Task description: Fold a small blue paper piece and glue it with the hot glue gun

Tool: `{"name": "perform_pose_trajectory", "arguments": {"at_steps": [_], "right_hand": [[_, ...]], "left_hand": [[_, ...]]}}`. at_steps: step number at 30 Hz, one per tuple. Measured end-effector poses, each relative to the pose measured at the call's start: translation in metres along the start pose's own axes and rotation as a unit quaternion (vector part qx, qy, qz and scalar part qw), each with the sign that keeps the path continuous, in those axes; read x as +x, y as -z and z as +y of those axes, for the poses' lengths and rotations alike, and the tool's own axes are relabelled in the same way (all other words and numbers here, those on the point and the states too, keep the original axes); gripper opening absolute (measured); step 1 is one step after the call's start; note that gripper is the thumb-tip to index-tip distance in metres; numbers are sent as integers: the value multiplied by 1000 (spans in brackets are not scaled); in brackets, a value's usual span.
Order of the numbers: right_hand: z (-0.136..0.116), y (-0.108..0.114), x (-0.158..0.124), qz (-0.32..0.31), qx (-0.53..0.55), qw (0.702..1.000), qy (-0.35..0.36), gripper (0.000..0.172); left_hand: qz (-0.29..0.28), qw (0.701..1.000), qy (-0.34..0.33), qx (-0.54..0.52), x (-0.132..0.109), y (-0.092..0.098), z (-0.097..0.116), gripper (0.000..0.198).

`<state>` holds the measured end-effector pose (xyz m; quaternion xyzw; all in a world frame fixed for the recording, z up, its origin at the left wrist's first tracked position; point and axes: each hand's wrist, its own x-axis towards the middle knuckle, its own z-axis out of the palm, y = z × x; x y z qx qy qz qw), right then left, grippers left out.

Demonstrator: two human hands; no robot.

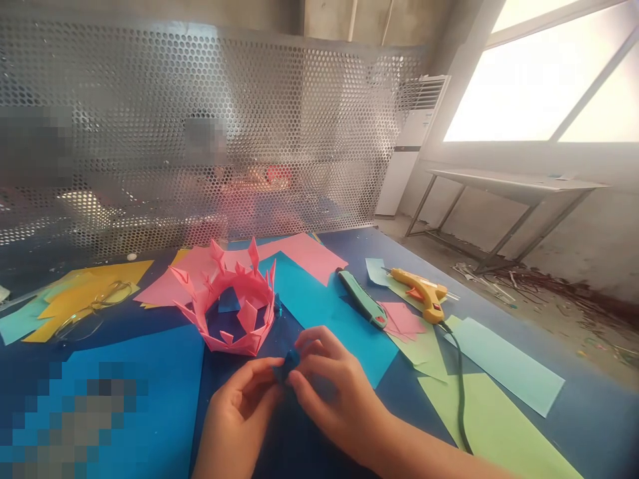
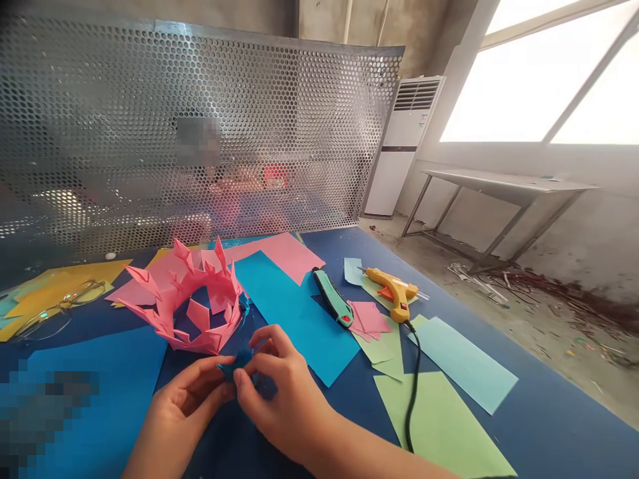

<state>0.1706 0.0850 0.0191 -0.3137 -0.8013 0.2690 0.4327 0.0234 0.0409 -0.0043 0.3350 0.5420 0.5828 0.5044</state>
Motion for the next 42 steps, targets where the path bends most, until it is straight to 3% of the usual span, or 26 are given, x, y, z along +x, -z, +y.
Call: {"name": "perform_pose_trajectory", "arguments": {"at_steps": [3,9,13,21,30,42], "right_hand": [[4,-2,0,6,-20,1000,-11,29],[11,-2,-4,-14,-58,998,18,12],[13,1,-6,-24,-110,992,51,22],[10,3,-7,-18,-232,966,110,23],[7,-4,-8,-30,-236,966,99,17],[4,-5,-11,-40,-276,952,127,16]], "left_hand": [[23,1000,-7,2,-3,-5,3,32],[40,999,-5,-7,-3,-6,5,35],[40,999,8,-25,-3,-6,5,40],[34,998,31,-40,-2,-7,5,53],[46,999,20,-12,-2,-6,8,55],[48,997,21,-56,4,-5,10,61]]}}
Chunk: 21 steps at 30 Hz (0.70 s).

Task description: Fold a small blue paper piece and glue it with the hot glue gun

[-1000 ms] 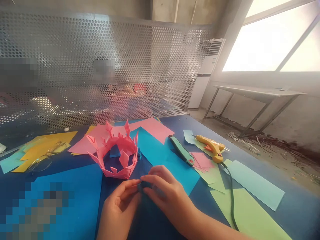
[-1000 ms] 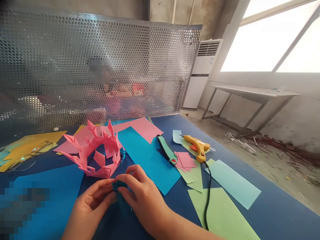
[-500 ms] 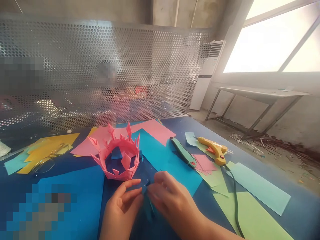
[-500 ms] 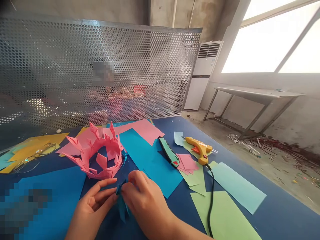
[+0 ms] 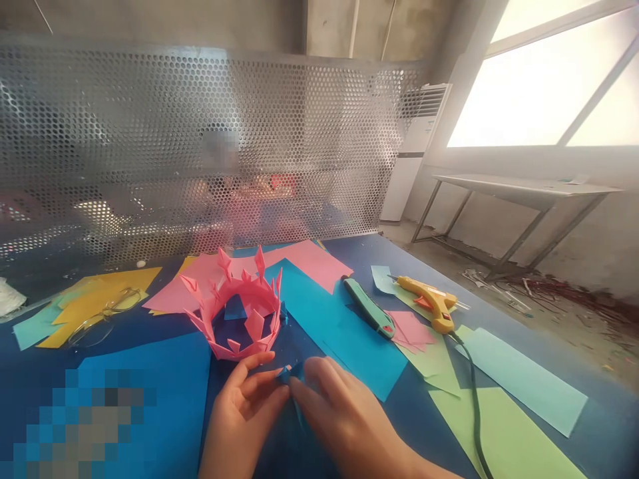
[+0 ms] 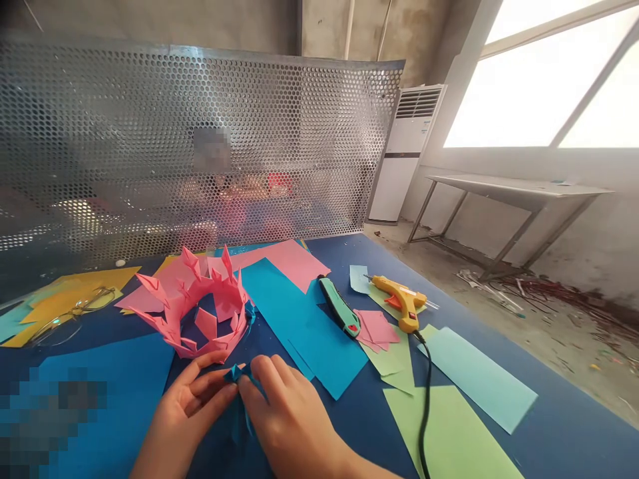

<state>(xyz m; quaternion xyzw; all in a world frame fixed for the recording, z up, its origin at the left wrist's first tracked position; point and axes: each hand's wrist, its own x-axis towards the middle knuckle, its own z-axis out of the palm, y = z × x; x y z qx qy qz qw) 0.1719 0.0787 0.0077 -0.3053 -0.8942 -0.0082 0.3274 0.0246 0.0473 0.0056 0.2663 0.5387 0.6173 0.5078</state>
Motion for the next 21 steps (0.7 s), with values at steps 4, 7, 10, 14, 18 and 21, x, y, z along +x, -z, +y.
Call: {"name": "perform_pose_trajectory", "arguments": {"at_steps": [4,7,10,14,18,21], "right_hand": [[0,-1,1,-11,16,1000,1,24],[1,3,1,-17,45,999,4,31],[0,6,1,-15,71,997,13,34],[-1,4,-1,1,62,998,27,36],[1,2,0,-19,106,994,9,41],[4,2,0,-46,166,985,-6,42]], "left_hand": [[11,1000,4,-20,2,1,-1,67],[17,1000,4,-24,4,3,-5,65],[21,999,-1,-25,5,5,-8,63],[17,999,-15,-35,6,5,-10,56],[4,998,3,-55,8,6,-9,54],[-9,998,19,-62,10,7,-7,61]]}}
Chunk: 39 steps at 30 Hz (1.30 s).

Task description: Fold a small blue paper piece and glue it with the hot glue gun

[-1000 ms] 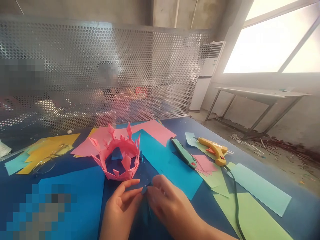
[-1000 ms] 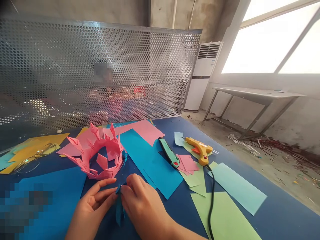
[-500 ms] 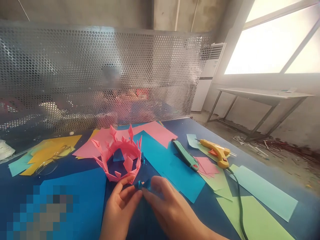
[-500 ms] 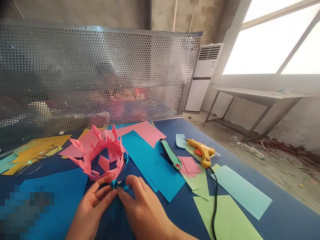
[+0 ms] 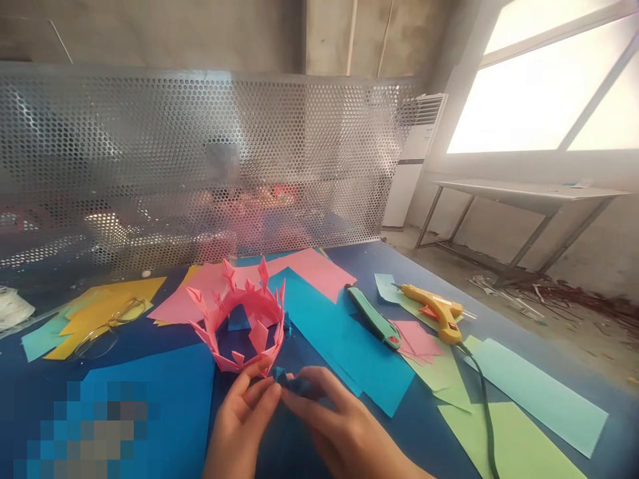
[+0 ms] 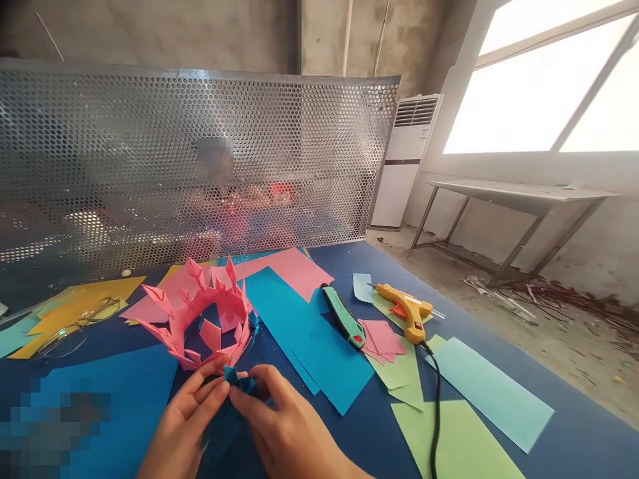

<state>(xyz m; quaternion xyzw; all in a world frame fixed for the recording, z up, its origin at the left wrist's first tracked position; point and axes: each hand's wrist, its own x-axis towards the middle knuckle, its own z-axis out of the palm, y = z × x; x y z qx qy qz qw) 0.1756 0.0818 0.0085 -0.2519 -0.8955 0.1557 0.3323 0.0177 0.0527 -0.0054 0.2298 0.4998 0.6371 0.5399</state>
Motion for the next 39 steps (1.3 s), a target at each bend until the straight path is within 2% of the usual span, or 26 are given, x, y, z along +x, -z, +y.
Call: {"name": "perform_pose_trajectory", "arguments": {"at_steps": [7,14,20,24,29,34,39], "right_hand": [[4,1,-1,15,34,999,-18,33],[3,1,0,3,75,996,-43,18],[4,8,7,-32,141,987,-76,23],[3,16,11,-81,189,975,-78,24],[10,20,12,-87,236,961,-116,9],[16,18,13,-55,260,952,-154,28],[11,13,13,-11,286,929,-236,35]], "left_hand": [[-37,999,15,2,-2,-3,4,66],[-34,999,0,8,-3,-6,2,59],[-43,999,-5,21,-3,-5,2,62],[-51,997,-19,59,-2,-1,2,43],[-74,991,-35,108,-3,-1,2,21],[-112,987,-26,114,-3,-4,4,22],[-126,987,-13,96,-1,-3,6,22]]}}
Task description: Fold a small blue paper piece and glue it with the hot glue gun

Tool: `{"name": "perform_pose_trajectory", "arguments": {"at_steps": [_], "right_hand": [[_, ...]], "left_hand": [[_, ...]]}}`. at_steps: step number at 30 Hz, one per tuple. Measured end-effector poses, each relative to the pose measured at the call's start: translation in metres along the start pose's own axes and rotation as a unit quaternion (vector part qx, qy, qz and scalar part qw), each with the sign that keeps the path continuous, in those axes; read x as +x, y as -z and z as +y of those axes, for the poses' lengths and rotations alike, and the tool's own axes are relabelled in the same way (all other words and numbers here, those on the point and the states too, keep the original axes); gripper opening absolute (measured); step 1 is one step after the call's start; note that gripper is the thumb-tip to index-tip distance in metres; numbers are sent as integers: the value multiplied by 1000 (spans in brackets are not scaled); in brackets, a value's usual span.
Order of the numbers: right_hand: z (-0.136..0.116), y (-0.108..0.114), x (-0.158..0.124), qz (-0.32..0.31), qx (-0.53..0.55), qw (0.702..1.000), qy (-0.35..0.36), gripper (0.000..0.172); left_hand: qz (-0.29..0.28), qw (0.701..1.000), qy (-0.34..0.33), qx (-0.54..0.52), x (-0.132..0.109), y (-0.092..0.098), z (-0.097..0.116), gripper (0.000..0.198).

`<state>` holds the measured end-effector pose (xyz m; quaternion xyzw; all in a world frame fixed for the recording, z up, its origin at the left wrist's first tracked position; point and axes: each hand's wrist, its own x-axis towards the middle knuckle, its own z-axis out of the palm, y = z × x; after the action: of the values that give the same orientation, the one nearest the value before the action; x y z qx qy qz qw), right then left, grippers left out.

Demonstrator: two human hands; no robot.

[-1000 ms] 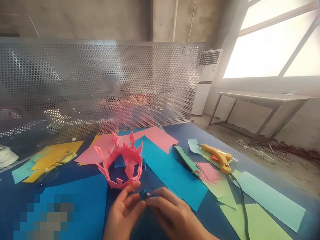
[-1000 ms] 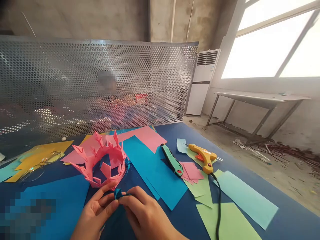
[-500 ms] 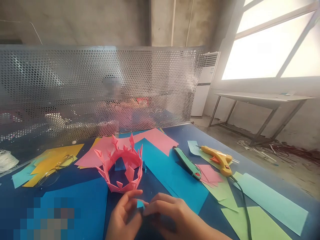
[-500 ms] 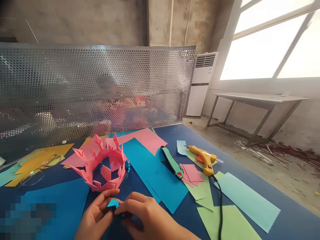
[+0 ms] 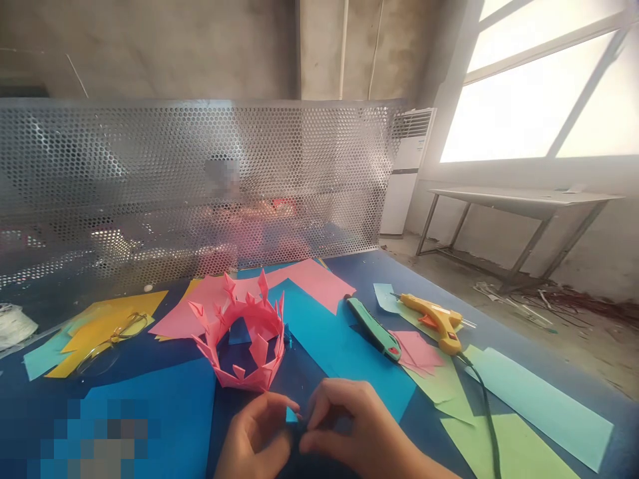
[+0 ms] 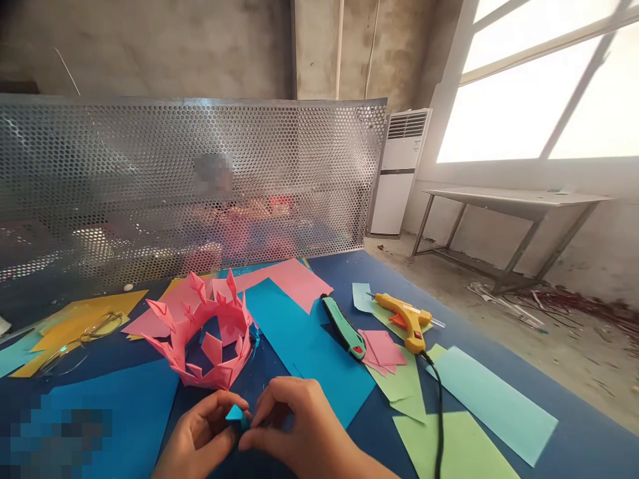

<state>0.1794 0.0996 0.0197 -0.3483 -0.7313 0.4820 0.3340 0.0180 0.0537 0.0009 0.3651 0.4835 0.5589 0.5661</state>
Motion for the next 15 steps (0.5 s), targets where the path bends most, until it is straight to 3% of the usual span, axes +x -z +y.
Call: {"name": "perform_pose_trajectory", "arguments": {"at_steps": [7,15], "right_hand": [[-3,-12,-3,28,80,994,-71,40],[-7,-12,-7,33,89,995,-41,29]], "left_hand": [[-8,1000,-8,-18,-1,-2,-1,21],[17,997,-7,77,-6,-1,-4,43]]}}
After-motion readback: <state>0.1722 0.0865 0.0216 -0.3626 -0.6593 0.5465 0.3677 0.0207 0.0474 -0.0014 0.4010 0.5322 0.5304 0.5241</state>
